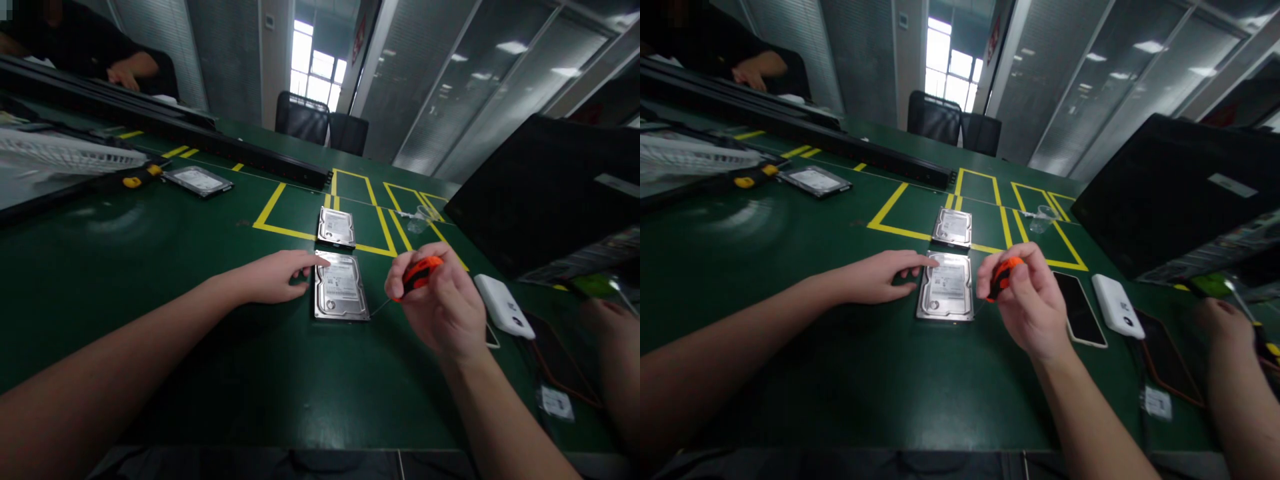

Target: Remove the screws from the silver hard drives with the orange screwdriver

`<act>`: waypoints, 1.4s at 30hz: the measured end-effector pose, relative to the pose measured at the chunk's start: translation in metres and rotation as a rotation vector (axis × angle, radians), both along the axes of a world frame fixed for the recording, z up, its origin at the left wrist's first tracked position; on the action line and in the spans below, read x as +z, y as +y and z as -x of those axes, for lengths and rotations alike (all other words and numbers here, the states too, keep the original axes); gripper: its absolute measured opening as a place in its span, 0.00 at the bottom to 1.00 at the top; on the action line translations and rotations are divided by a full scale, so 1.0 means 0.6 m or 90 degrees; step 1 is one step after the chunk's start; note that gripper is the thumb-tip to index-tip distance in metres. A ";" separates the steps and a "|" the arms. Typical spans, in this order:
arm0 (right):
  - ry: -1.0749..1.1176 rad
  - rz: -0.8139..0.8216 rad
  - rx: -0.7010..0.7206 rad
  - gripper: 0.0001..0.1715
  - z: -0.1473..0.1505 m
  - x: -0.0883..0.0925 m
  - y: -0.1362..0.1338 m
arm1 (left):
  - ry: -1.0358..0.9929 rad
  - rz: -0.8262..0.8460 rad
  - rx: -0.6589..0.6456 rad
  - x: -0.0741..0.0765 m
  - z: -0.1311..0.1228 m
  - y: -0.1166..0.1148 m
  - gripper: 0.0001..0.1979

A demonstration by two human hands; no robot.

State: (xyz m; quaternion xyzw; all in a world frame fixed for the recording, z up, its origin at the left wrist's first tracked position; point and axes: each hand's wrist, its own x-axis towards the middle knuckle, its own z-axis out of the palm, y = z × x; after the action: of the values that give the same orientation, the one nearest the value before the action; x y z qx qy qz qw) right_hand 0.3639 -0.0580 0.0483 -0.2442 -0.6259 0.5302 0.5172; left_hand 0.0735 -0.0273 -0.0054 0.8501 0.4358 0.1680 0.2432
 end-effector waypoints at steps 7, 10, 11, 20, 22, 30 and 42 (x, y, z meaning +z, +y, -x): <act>-0.031 0.006 -0.028 0.23 0.000 0.001 0.000 | -0.008 -0.005 -0.004 0.000 -0.001 0.000 0.32; 0.012 0.004 0.001 0.14 0.001 0.001 0.001 | -0.001 -0.002 -0.003 0.002 -0.001 0.000 0.32; 0.028 0.002 0.011 0.09 0.002 0.000 0.001 | 0.002 -0.002 -0.003 0.003 -0.001 -0.001 0.32; 0.091 0.027 0.063 0.27 -0.001 -0.001 0.006 | 0.021 -0.006 -0.011 0.009 -0.002 -0.003 0.31; 0.089 0.025 0.061 0.22 -0.003 0.000 0.005 | 0.020 -0.009 -0.017 0.009 -0.001 -0.004 0.31; 0.089 -0.002 0.049 0.13 0.000 -0.002 0.005 | 0.015 -0.017 -0.024 0.005 0.000 -0.002 0.30; 0.063 -0.015 0.045 0.10 0.000 -0.002 0.004 | 0.024 -0.012 -0.020 0.007 -0.001 -0.002 0.31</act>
State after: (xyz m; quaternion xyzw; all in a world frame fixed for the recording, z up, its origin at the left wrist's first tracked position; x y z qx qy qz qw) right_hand 0.3637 -0.0559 0.0471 -0.1892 -0.6138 0.5520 0.5317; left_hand 0.0738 -0.0286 -0.0014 0.8621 0.4254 0.1523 0.2293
